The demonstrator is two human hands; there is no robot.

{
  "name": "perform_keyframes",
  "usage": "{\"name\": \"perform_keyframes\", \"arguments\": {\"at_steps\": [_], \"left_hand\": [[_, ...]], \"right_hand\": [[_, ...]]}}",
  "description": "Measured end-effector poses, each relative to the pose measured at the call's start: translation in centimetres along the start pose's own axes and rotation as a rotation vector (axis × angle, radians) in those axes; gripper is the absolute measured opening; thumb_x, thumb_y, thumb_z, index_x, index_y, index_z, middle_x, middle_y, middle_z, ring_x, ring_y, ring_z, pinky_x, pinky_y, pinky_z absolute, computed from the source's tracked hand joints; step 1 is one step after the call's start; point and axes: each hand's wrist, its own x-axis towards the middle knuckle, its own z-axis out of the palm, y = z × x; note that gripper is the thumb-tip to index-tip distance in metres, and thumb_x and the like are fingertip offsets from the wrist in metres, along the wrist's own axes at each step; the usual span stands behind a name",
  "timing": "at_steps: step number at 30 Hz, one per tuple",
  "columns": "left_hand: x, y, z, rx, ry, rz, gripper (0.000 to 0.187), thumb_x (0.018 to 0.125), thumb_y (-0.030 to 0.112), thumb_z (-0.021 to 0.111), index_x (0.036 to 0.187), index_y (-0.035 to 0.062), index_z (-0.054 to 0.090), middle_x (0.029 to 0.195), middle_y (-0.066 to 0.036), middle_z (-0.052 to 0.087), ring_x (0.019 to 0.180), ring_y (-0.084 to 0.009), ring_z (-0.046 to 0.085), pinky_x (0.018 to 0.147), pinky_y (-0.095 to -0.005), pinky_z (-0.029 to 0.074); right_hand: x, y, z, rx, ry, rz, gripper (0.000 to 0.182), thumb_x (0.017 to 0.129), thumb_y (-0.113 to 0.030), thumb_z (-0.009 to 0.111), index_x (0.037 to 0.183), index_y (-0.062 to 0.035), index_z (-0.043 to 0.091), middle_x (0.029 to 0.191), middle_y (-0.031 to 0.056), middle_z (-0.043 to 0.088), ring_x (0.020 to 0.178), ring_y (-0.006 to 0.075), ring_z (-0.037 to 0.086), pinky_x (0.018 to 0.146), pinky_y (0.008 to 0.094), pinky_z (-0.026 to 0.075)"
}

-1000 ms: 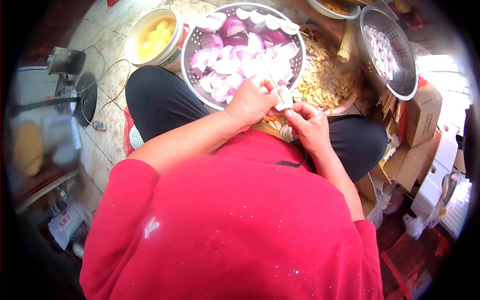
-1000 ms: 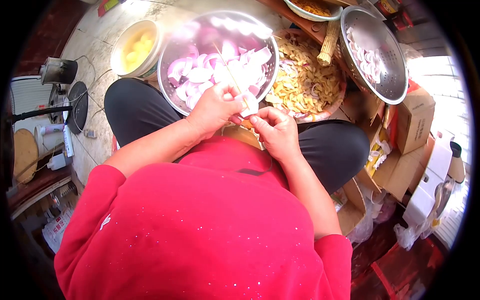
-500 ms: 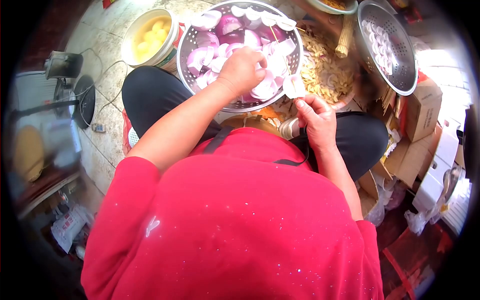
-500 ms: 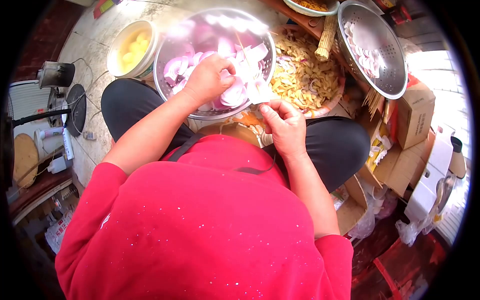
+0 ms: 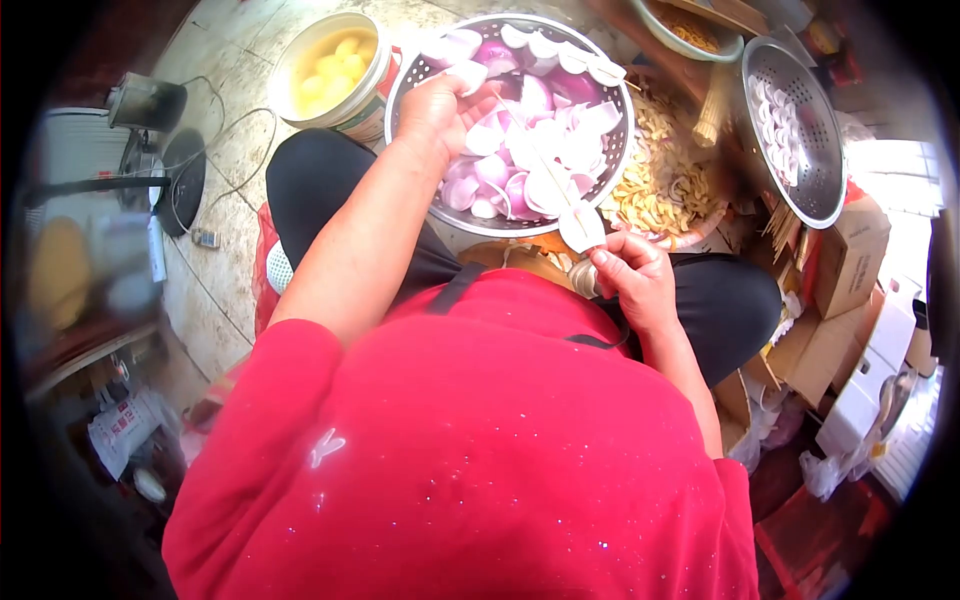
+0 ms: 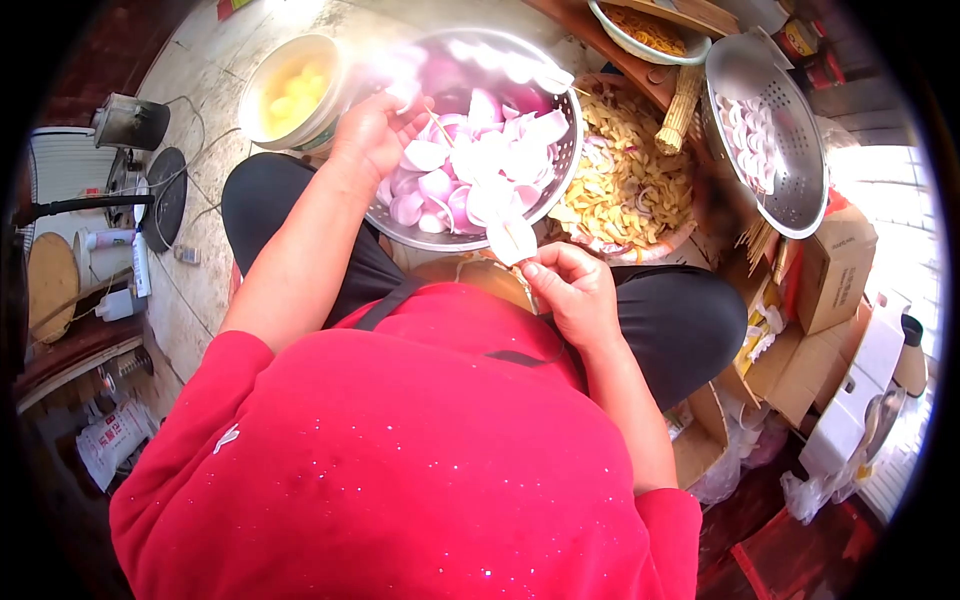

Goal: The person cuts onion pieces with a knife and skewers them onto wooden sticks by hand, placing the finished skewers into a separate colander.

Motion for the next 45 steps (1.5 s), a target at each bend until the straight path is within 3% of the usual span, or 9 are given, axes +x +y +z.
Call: {"name": "perform_keyframes", "arguments": {"at_steps": [13,15,22,25,31,33,37,38,45], "left_hand": [[-0.8,-0.7,0.3,0.143,-0.047,0.109,0.038,0.082,-0.007,0.048,0.119,-0.0036,0.044,0.106,-0.020,0.061,0.083,-0.0298,0.069,0.068,-0.0373,0.060],[-0.7,-1.1,0.1,0.175,-0.143,0.093,0.039,0.082,-0.009,0.048,0.120,-0.0040,0.043,0.106,-0.020,0.061,0.082,-0.0293,0.069,0.068,-0.0369,0.060],[-2.0,-1.5,0.8,0.229,-0.198,0.158,0.042,0.081,-0.011,0.047,0.122,-0.0058,0.040,0.108,-0.021,0.060,0.082,-0.0298,0.069,0.067,-0.0364,0.061],[-2.5,-1.9,1.0,0.272,-0.232,0.172,0.048,0.083,-0.009,0.049,0.129,-0.0076,0.036,0.105,-0.020,0.055,0.085,-0.0320,0.068,0.073,-0.0392,0.061],[-3.1,-2.1,1.0,0.292,-0.248,0.196,0.039,0.083,-0.009,0.050,0.120,-0.0060,0.040,0.103,-0.018,0.056,0.084,-0.0310,0.068,0.072,-0.0374,0.061],[-3.3,-2.3,1.0,0.346,-0.285,0.159,0.032,0.083,-0.009,0.049,0.113,-0.0050,0.039,0.100,-0.018,0.060,0.081,-0.0279,0.069,0.066,-0.0342,0.061],[-5.5,-5.3,1.2,0.419,-0.376,0.031,0.028,0.085,-0.005,0.053,0.111,-0.0002,0.044,0.100,-0.015,0.063,0.085,-0.0239,0.068,0.070,-0.0347,0.059],[-5.9,-6.8,0.9,0.578,-0.362,0.070,0.025,0.084,-0.004,0.054,0.107,0.0011,0.045,0.100,-0.013,0.064,0.087,-0.0216,0.067,0.072,-0.0322,0.058],[-7.8,-6.7,1.4,0.381,-0.440,-0.050,0.033,0.082,-0.002,0.058,0.112,0.0011,0.045,0.101,-0.012,0.063,0.090,-0.0195,0.066,0.079,-0.0308,0.055]], "right_hand": [[0.0,0.3,0.0,-0.032,-0.009,0.002,0.010,0.090,-0.012,0.066,0.090,-0.0019,0.065,0.070,-0.0032,0.059,0.054,0.0025,0.047,0.049,0.0192,0.037],[0.0,0.6,0.0,-0.036,-0.010,0.011,0.011,0.090,-0.013,0.067,0.090,-0.0021,0.065,0.068,-0.0036,0.058,0.053,0.0022,0.047,0.048,0.0189,0.037],[-0.2,1.1,0.5,-0.101,0.025,0.008,0.011,0.089,-0.013,0.068,0.089,-0.0026,0.066,0.066,-0.0043,0.058,0.052,0.0016,0.046,0.046,0.0186,0.036],[-0.2,1.2,0.9,-0.070,0.023,-0.001,0.010,0.089,-0.012,0.068,0.089,-0.0024,0.066,0.066,-0.0042,0.058,0.053,0.0016,0.047,0.047,0.0185,0.037],[-0.2,1.2,1.1,-0.104,0.029,-0.008,0.010,0.089,-0.011,0.068,0.090,-0.0016,0.066,0.068,-0.0039,0.059,0.055,0.0018,0.049,0.050,0.0183,0.039],[-0.2,1.4,1.2,-0.075,0.050,-0.050,0.010,0.089,-0.011,0.067,0.090,-0.0012,0.066,0.068,-0.0039,0.059,0.055,0.0017,0.048,0.049,0.0181,0.038],[0.6,1.1,1.5,-0.075,0.118,-0.060,0.009,0.090,-0.010,0.066,0.089,-0.0012,0.065,0.066,-0.0039,0.057,0.052,0.0013,0.046,0.046,0.0180,0.036],[0.8,1.2,1.5,-0.075,0.124,-0.058,0.009,0.090,-0.010,0.066,0.089,-0.0012,0.065,0.066,-0.0039,0.057,0.052,0.0013,0.046,0.046,0.0180,0.036],[1.2,0.7,1.5,-0.024,0.147,-0.007,0.010,0.090,-0.011,0.066,0.088,-0.0021,0.064,0.064,-0.0037,0.056,0.051,0.0020,0.046,0.046,0.0181,0.036]]}}
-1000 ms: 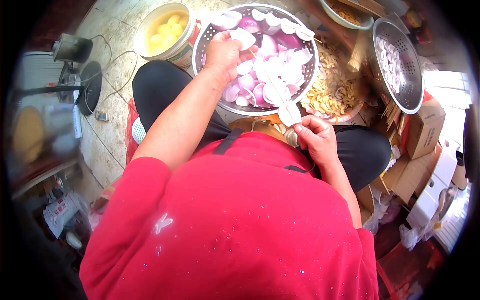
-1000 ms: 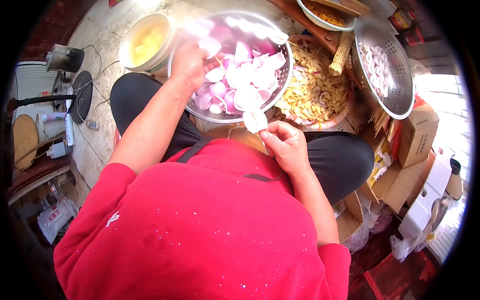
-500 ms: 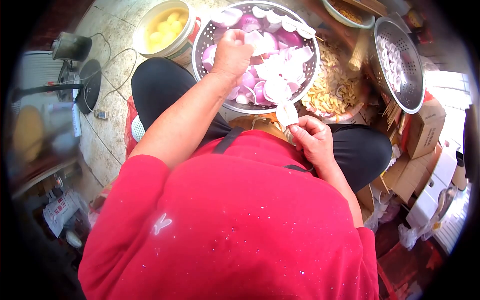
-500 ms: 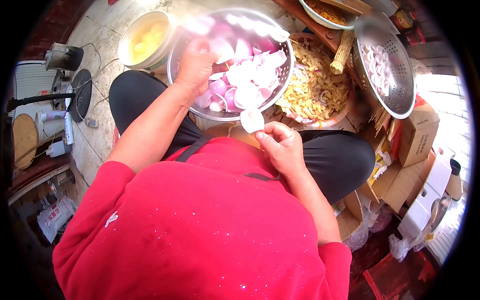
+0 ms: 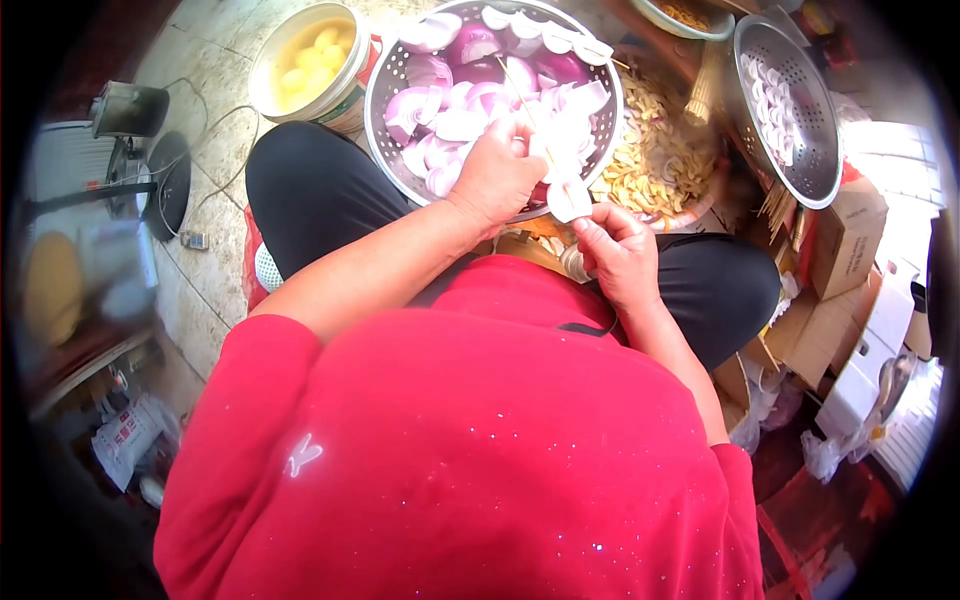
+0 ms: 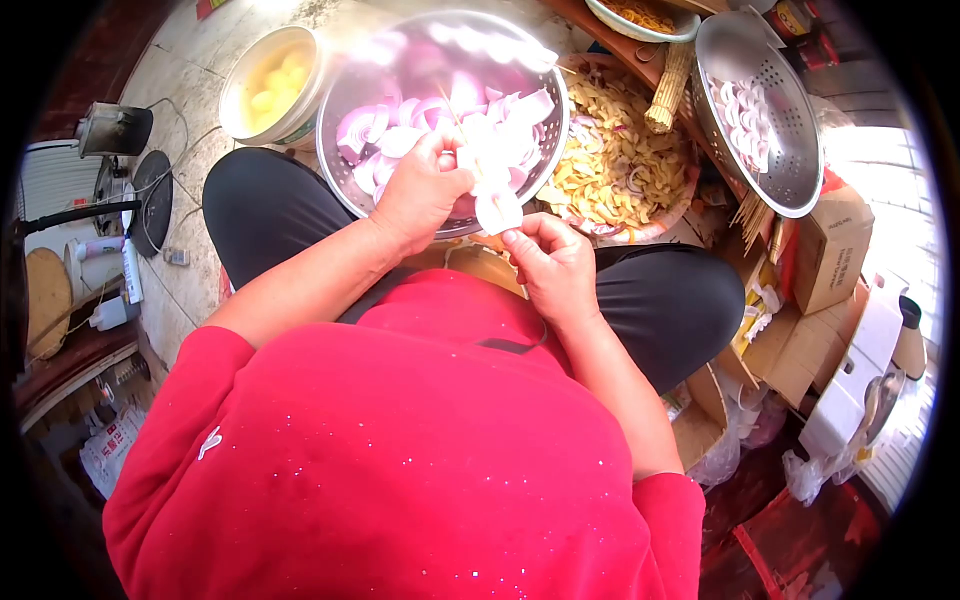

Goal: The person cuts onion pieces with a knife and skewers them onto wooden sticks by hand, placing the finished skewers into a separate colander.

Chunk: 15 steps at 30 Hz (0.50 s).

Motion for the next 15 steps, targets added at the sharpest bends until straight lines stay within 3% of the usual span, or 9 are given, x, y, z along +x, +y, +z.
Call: {"name": "perform_keyframes", "arguments": {"at_steps": [5,7,9,11,13,15], "left_hand": [[2.9,1.8,-1.6,0.069,0.048,-0.034,0.033,0.083,0.009,0.061,0.113,0.0005,0.050,0.106,-0.013,0.064,0.092,-0.0207,0.065,0.079,-0.0321,0.054],[4.4,2.8,-1.7,0.653,0.110,0.339,0.033,0.082,0.015,0.062,0.112,0.0000,0.057,0.108,-0.014,0.064,0.093,-0.0219,0.065,0.079,-0.0335,0.053],[5.9,2.3,-0.9,0.758,0.164,0.301,0.035,0.079,0.016,0.067,0.110,0.0017,0.062,0.108,-0.016,0.064,0.098,-0.0266,0.063,0.084,-0.0372,0.051],[8.7,0.0,-1.0,1.280,0.103,0.706,0.039,0.076,0.018,0.069,0.112,0.0056,0.063,0.106,-0.017,0.064,0.100,-0.0318,0.061,0.089,-0.0407,0.048],[9.2,-0.4,-0.4,1.312,0.065,0.747,0.035,0.074,0.018,0.071,0.107,0.0068,0.065,0.104,-0.015,0.065,0.103,-0.0348,0.058,0.092,-0.0427,0.047],[9.4,-0.3,-0.3,1.414,0.026,0.637,0.027,0.074,0.018,0.070,0.098,0.0065,0.066,0.099,-0.015,0.065,0.099,-0.0345,0.059,0.089,-0.0417,0.047]], "right_hand": [[0.5,0.0,-0.9,0.107,0.114,-0.042,0.009,0.090,-0.011,0.066,0.090,-0.0024,0.065,0.068,-0.0028,0.057,0.052,0.0030,0.046,0.047,0.0182,0.036],[0.6,-0.2,-1.0,0.120,0.135,-0.078,0.010,0.090,-0.011,0.067,0.093,-0.0021,0.066,0.069,-0.0023,0.057,0.053,0.0036,0.046,0.047,0.0184,0.036],[0.6,-0.3,-1.1,0.138,0.202,-0.104,0.013,0.091,-0.014,0.065,0.094,-0.0016,0.065,0.066,-0.0012,0.056,0.052,0.0060,0.047,0.050,0.0191,0.037],[0.6,-0.3,-1.4,0.143,0.221,-0.111,0.013,0.091,-0.014,0.065,0.094,-0.0010,0.065,0.067,-0.0002,0.057,0.052,0.0065,0.047,0.050,0.0193,0.037],[0.4,-0.3,-1.9,0.120,0.234,-0.109,0.013,0.090,-0.012,0.066,0.097,-0.0012,0.065,0.070,-0.0015,0.058,0.055,0.0045,0.048,0.049,0.0181,0.037],[0.0,-0.4,-2.0,0.122,0.242,-0.111,0.013,0.090,-0.012,0.066,0.097,-0.0013,0.065,0.070,-0.0015,0.058,0.054,0.0044,0.048,0.049,0.0179,0.038]]}}
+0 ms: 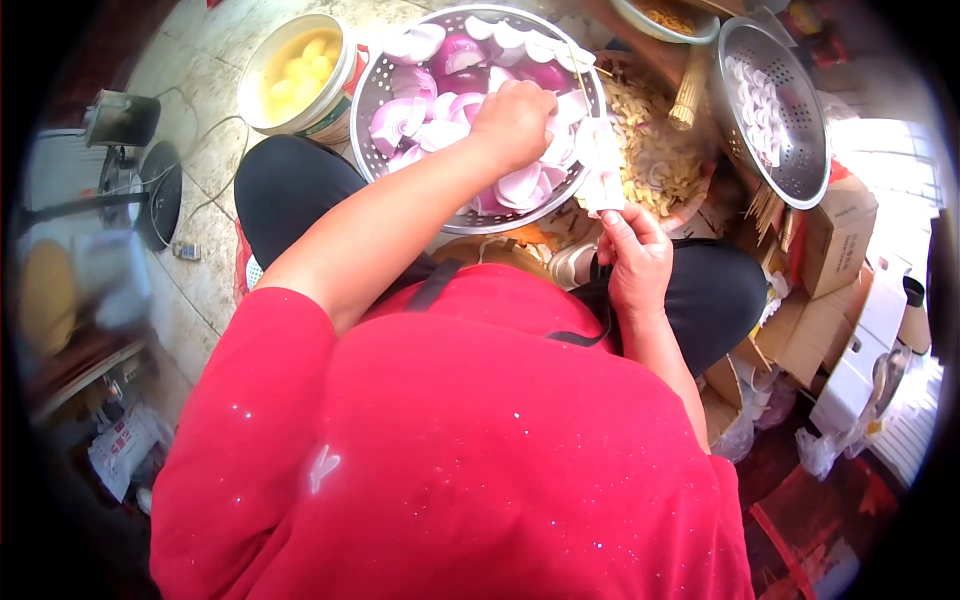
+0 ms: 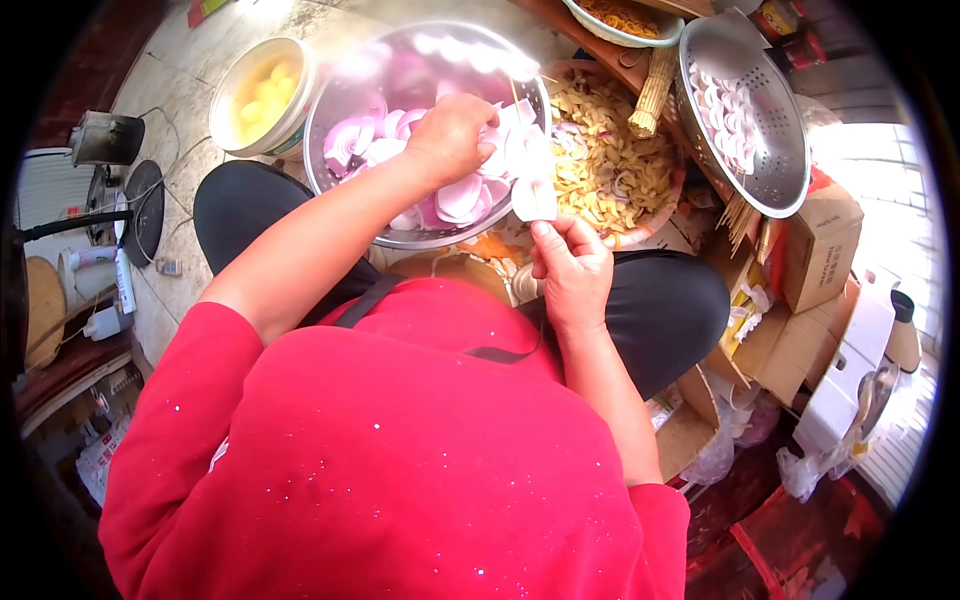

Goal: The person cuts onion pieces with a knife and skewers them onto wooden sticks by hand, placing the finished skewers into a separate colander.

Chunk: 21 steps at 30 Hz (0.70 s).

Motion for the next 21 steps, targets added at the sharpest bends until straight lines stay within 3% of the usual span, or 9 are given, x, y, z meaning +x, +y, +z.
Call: {"name": "perform_keyframes", "arguments": {"at_steps": [4,6,7,8,10,11,15,21], "left_hand": [[0.2,-1.4,-1.9,-0.126,-0.070,-0.076,0.022,0.075,0.020,0.069,0.092,0.0060,0.065,0.094,-0.014,0.065,0.096,-0.0313,0.062,0.086,-0.0404,0.048],[0.3,-2.6,-3.5,-0.450,0.030,-0.268,0.017,0.074,0.020,0.067,0.081,0.0043,0.063,0.090,-0.013,0.065,0.089,-0.0306,0.064,0.081,-0.0394,0.051],[0.2,-3.0,-4.2,-0.503,0.076,-0.370,0.019,0.078,0.015,0.064,0.092,0.0023,0.060,0.091,-0.012,0.065,0.084,-0.0275,0.067,0.073,-0.0368,0.054],[0.2,-3.4,-4.8,-0.499,0.081,-0.373,0.019,0.078,0.015,0.064,0.092,0.0023,0.060,0.091,-0.012,0.065,0.084,-0.0275,0.067,0.073,-0.0368,0.054],[0.1,-4.2,-5.6,-1.255,0.213,-0.669,0.028,0.082,0.010,0.060,0.108,-0.0001,0.054,0.093,-0.013,0.064,0.081,-0.0262,0.069,0.067,-0.0343,0.057],[0.2,-4.7,-5.8,-1.280,0.229,-0.685,0.034,0.085,0.003,0.054,0.118,-0.0016,0.046,0.096,-0.015,0.063,0.079,-0.0264,0.070,0.063,-0.0334,0.059],[-0.2,-4.8,-6.7,-1.513,0.389,-0.817,0.036,0.083,-0.004,0.048,0.119,-0.0016,0.046,0.103,-0.017,0.062,0.082,-0.0302,0.069,0.067,-0.0373,0.060],[-0.4,-5.3,-6.9,-1.538,0.341,-0.811,0.045,0.080,-0.006,0.050,0.125,-0.0018,0.043,0.103,-0.018,0.063,0.082,-0.0308,0.069,0.065,-0.0367,0.060]], "right_hand": [[-0.3,0.0,0.0,0.033,-0.026,-0.030,0.012,0.090,-0.012,0.066,0.095,-0.0002,0.065,0.068,0.0002,0.058,0.052,0.0068,0.048,0.050,0.0195,0.038],[-0.4,0.2,0.0,0.044,-0.067,-0.025,0.012,0.090,-0.012,0.066,0.094,-0.0006,0.065,0.069,-0.0009,0.058,0.052,0.0054,0.047,0.049,0.0189,0.037],[-0.4,0.3,0.1,0.051,-0.108,-0.021,0.012,0.090,-0.013,0.067,0.093,-0.0010,0.065,0.069,-0.0021,0.058,0.052,0.0040,0.047,0.048,0.0183,0.037],[-0.4,0.3,0.1,0.052,-0.114,-0.022,0.012,0.090,-0.013,0.067,0.093,-0.0010,0.065,0.069,-0.0021,0.058,0.052,0.0040,0.047,0.048,0.0183,0.037],[-0.5,0.2,0.2,-0.021,-0.221,0.042,0.011,0.090,-0.011,0.066,0.093,-0.0006,0.065,0.069,-0.0021,0.058,0.054,0.0035,0.047,0.048,0.0183,0.036],[-0.6,0.1,0.4,0.000,-0.264,0.041,0.011,0.090,-0.011,0.066,0.093,-0.0005,0.065,0.070,-0.0021,0.059,0.054,0.0029,0.047,0.049,0.0181,0.035],[-0.7,0.0,0.7,-0.022,-0.300,0.050,0.011,0.090,-0.011,0.066,0.093,-0.0006,0.065,0.070,-0.0025,0.059,0.054,0.0026,0.046,0.048,0.0181,0.035],[-0.8,0.1,0.6,-0.039,-0.323,0.066,0.010,0.090,-0.010,0.066,0.092,-0.0009,0.065,0.070,-0.0034,0.059,0.055,0.0019,0.046,0.048,0.0179,0.034]]}}
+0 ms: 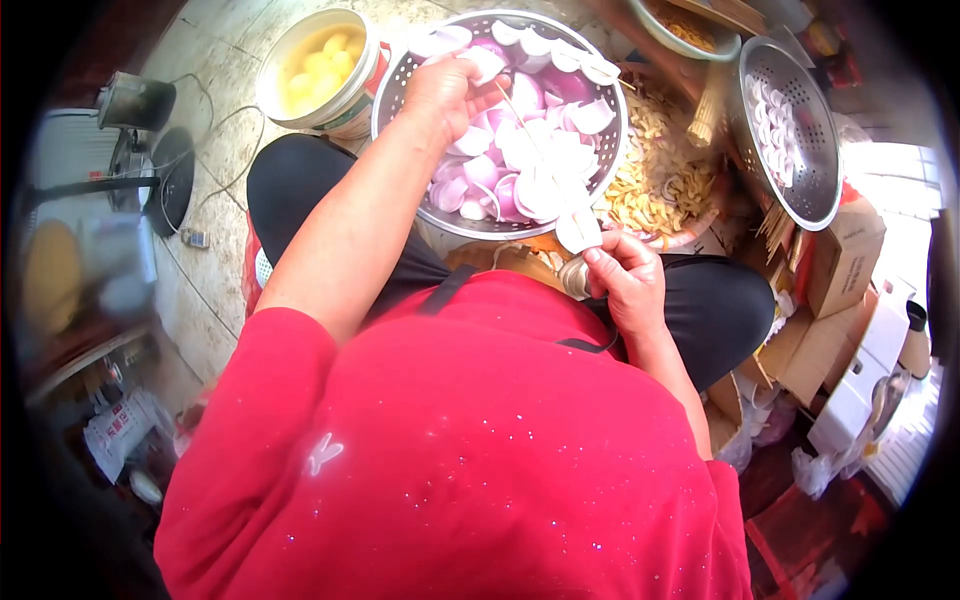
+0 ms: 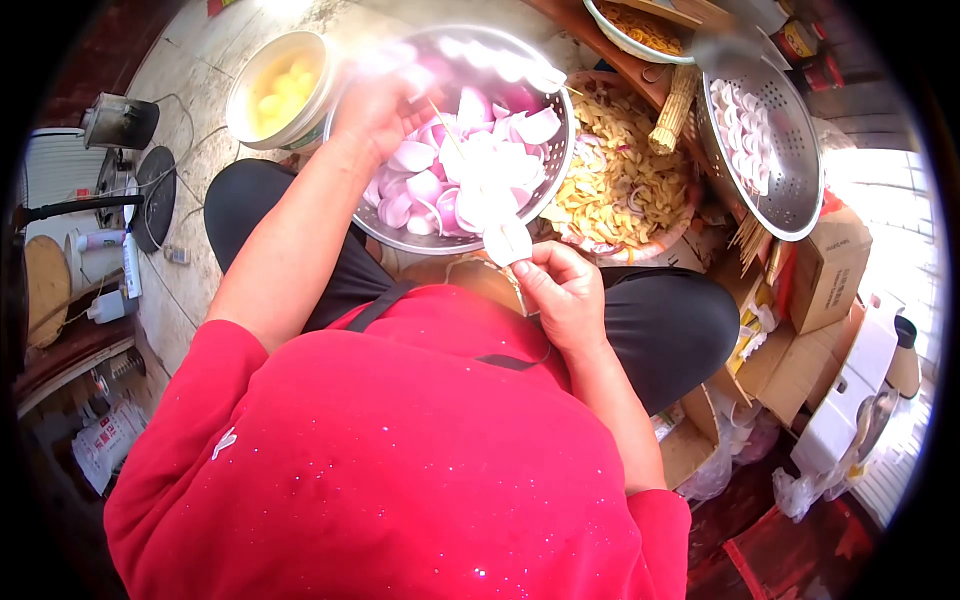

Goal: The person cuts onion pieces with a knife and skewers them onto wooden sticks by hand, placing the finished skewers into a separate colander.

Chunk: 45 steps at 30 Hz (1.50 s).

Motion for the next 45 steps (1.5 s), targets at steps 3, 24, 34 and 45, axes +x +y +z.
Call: {"name": "perform_keyframes", "arguments": {"at_steps": [3,24,34,45], "left_hand": [[-0.4,0.0,0.4,0.027,0.004,0.021,0.048,0.080,-0.007,0.051,0.126,-0.0020,0.042,0.104,-0.019,0.063,0.082,-0.0306,0.069,0.063,-0.0355,0.060],[-1.8,-1.6,1.9,0.229,-0.175,0.117,0.036,0.081,-0.010,0.050,0.116,-0.0063,0.043,0.100,-0.019,0.062,0.082,-0.0294,0.070,0.065,-0.0355,0.061],[-4.4,-5.5,3.4,0.386,-0.296,0.023,0.031,0.085,0.001,0.061,0.113,-0.0003,0.049,0.099,-0.015,0.065,0.084,-0.0243,0.069,0.073,-0.0350,0.058],[0.6,-4.2,5.1,0.747,-0.222,0.285,0.032,0.079,0.012,0.065,0.107,-0.0020,0.061,0.100,-0.013,0.068,0.088,-0.0203,0.066,0.078,-0.0305,0.052]], "right_hand": [[0.0,0.0,0.0,0.015,-0.008,0.006,0.009,0.090,-0.010,0.066,0.092,-0.0011,0.065,0.070,-0.0038,0.058,0.055,0.0018,0.046,0.048,0.0178,0.034],[0.1,0.8,0.5,-0.053,0.073,-0.006,0.009,0.089,-0.010,0.067,0.091,-0.0013,0.064,0.067,-0.0040,0.057,0.053,0.0016,0.047,0.048,0.0172,0.036],[0.9,0.2,0.6,0.033,0.177,0.007,0.009,0.091,-0.010,0.065,0.094,-0.0012,0.065,0.067,-0.0027,0.057,0.053,0.0024,0.047,0.048,0.0177,0.037],[1.1,0.0,-0.7,0.096,0.327,-0.076,0.013,0.091,-0.014,0.064,0.095,-0.0012,0.064,0.065,-0.0008,0.056,0.051,0.0061,0.045,0.050,0.0193,0.037]]}}
